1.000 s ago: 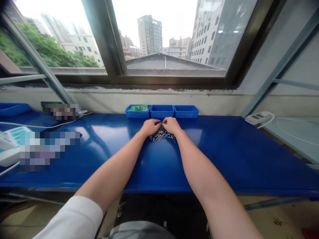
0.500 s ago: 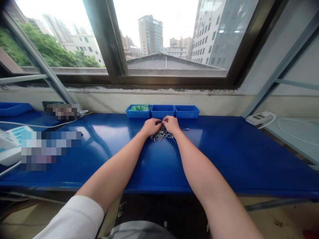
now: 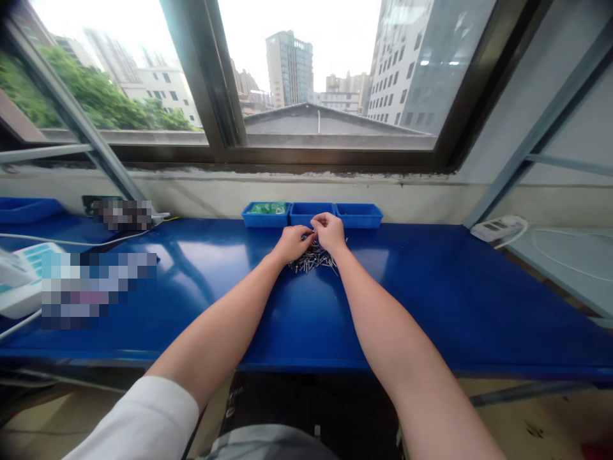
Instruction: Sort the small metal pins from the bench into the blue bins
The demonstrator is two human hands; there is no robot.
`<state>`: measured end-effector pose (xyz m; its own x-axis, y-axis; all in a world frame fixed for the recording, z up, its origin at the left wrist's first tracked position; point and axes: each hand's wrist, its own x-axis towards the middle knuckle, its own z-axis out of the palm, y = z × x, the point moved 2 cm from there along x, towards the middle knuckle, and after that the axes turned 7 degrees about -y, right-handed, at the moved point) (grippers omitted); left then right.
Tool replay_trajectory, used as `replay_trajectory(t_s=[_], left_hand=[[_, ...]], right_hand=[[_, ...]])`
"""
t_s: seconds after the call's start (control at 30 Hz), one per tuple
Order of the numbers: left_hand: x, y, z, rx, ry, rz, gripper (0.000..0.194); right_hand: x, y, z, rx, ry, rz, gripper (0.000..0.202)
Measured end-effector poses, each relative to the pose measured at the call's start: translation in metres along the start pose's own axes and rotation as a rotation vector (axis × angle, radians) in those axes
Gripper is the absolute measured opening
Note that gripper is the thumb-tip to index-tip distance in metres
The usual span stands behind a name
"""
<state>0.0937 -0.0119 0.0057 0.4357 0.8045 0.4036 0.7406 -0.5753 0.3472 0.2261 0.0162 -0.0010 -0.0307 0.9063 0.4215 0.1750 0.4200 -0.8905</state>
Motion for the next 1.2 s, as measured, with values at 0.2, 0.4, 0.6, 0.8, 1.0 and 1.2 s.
replay_trajectory(t_s=[0.2,0.4,0.6,0.8,1.0,1.2], left_hand=[[0.001,-0.002,0.000,-0.008,0.017,-0.055,0.024],[0.000,-0.007,-0.003,0.016,0.106,-0.109,0.024],[-0.001,-0.008,-0.004,-0.001,0.105,-0.134,0.025],[-0.001,-0.013,-0.005,-0.048,0.205,-0.240,0.025],[-0.003,-0.026,-0.007,-0.018,0.210,-0.473,0.027],[-0.004,-0.026,-0.006,-0.017,0.131,-0.516,0.028]], right_hand=[[-0.004,-0.008,-0.001,-0.086,0.023,-0.011,0.017],[-0.012,-0.017,-0.002,-0.289,-0.060,-0.139,0.018],[-0.014,-0.019,-0.003,-0.275,-0.081,-0.130,0.025],[-0.007,-0.012,-0.015,-0.157,0.074,-0.036,0.024],[-0.001,0.001,-0.038,-0.149,0.301,0.054,0.027],[0.002,0.010,-0.050,-0.185,0.425,0.103,0.029]])
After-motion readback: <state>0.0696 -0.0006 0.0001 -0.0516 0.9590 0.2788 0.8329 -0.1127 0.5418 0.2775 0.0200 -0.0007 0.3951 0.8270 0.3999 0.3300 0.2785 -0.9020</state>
